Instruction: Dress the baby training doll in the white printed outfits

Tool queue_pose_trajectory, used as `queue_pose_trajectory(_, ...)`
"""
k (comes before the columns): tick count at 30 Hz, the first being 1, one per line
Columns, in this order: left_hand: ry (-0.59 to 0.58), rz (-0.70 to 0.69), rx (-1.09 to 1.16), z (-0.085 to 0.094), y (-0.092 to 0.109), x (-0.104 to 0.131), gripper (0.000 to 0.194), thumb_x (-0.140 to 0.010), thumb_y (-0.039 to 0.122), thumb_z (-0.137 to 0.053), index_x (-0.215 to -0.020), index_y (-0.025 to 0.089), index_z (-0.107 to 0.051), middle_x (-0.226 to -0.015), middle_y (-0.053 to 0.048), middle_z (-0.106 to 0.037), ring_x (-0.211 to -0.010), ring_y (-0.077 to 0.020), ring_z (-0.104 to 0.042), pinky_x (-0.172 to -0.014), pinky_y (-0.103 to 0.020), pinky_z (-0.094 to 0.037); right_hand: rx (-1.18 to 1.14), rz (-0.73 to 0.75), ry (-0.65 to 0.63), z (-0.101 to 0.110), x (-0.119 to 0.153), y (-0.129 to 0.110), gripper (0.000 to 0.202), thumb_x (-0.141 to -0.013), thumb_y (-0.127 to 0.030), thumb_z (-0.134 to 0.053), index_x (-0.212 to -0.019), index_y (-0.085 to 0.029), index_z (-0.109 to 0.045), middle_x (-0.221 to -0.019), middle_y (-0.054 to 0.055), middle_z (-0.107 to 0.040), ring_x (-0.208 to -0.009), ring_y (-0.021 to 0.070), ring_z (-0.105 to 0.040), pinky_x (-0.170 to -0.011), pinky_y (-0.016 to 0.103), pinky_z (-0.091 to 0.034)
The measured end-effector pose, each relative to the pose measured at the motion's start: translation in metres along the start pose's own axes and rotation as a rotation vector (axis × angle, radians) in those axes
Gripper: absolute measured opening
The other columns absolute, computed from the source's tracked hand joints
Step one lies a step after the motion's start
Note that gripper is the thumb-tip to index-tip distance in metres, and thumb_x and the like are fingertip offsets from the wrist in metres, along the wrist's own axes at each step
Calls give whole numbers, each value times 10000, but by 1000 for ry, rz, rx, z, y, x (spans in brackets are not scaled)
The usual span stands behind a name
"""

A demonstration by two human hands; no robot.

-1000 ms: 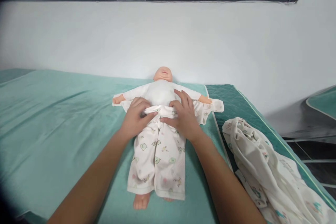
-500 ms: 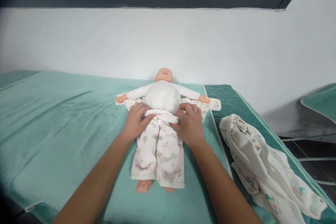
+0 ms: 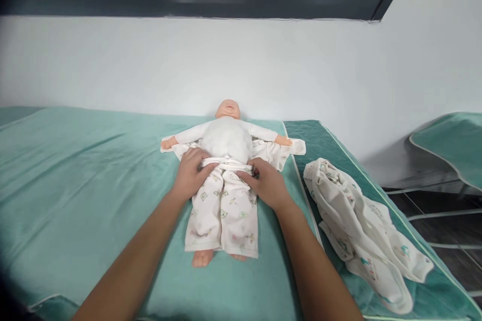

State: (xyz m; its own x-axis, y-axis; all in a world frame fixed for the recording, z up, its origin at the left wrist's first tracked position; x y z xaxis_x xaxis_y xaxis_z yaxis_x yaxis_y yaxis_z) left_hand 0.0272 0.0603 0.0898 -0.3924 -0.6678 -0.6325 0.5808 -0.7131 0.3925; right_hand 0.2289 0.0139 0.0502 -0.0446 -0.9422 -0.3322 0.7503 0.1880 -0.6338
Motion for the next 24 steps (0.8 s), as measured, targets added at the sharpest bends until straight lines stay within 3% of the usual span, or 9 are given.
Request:
queue_pose_trajectory(5, 28, -4, 5, 3, 1, 1, 237, -928, 445, -580, -861, 218, -587, -885, -24, -639, -914, -205, -556, -846, -375, -397, -98, -128, -62, -2, 6, 16, 408, -827, -665, -611, -937, -274, -568, -711, -44, -566, -665, 169, -543, -637, 293, -389)
queue_pose_trajectory(10, 30, 19, -19, 2, -1, 2, 238, -927, 445, -577, -855, 219, -587, -878, -28, -632, -906, -209, -555, -843, -376, -407, -130, -109, -91, -4, 8, 10, 404, -849, -644, -586, -797, -248, -526, -671, -45, -496, -629, 148, -461, -592, 280, -327)
queue_pose_trajectory(14, 32, 21, -18, 2, -2, 0, 217, -938, 428, -562, -869, 223, -580, -892, -34, -626, -921, -217, -555, -857, -384, -416, -282, -106, -222, -14, 12, 8, 367, -830, -596, -624, -997, -272, -577, -642, -68, -417, -612, 140, -421, -573, 265, -323)
queue_pose_trajectory(17, 41, 7, -3, 1, -1, -4, 192, -945, 412, -555, -912, 225, -580, -929, -43, -629, -949, -222, -555, -875, -387, -421, -352, -115, -289, -18, 14, 9, 479, -781, -557, -691, -1146, -286, -538, -647, -81, -420, -622, 145, -444, -580, 262, -349)
queue_pose_trajectory(24, 39, -33, -26, -7, -4, -25, 221, -946, 426, -552, -905, 212, -591, -913, -42, -627, -947, -225, -544, -856, -378, -408, -220, -171, -72, -13, 4, 19, 573, -739, -590, -718, -1173, -275, -516, -796, -37, -573, -722, 184, -544, -679, 316, -441)
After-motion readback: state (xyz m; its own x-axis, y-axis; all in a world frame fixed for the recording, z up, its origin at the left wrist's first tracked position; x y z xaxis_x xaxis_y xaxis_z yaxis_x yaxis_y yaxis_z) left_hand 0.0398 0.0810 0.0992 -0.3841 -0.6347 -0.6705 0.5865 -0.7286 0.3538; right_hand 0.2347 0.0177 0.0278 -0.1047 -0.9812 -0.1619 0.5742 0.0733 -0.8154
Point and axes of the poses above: each hand's wrist, its own x-axis away from the middle knuckle, its own z-axis out of the back of the hand, y = z × x, the point moved 10 cm from there along -x, towards the middle knuckle
